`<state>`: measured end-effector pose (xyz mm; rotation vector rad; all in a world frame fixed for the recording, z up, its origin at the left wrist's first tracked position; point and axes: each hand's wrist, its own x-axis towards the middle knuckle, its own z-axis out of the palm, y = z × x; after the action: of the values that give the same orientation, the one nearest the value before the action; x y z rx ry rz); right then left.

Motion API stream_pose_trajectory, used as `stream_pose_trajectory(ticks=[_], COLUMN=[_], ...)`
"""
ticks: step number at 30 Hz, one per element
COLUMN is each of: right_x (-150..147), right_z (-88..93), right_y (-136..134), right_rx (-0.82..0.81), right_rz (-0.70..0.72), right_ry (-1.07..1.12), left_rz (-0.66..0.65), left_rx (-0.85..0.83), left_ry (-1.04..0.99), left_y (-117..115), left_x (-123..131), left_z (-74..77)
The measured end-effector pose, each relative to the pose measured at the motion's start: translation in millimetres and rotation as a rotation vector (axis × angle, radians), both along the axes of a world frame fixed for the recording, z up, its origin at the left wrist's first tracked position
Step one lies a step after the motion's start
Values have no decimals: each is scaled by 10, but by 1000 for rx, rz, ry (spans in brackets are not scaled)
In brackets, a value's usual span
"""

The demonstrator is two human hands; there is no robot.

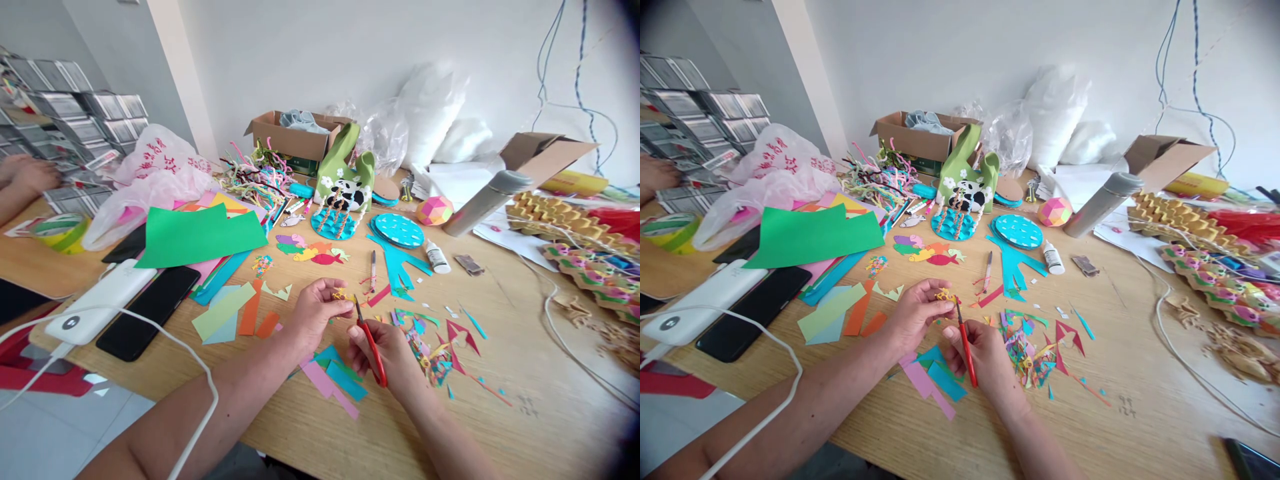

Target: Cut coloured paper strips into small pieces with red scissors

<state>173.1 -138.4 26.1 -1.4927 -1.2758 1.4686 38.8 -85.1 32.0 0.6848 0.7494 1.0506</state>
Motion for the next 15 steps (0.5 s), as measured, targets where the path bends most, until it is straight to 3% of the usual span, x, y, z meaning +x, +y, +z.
stream_pose_trajectory(ticks=[15], right_x=[-3], right_z=[10], right_y=[-6], right_rx=[-6], right_rz=[-5], right_ry=[12], left_rz=[0], left_rx=[23], left_ry=[34], left_y=[3], left_x=[1], left_z=[-16])
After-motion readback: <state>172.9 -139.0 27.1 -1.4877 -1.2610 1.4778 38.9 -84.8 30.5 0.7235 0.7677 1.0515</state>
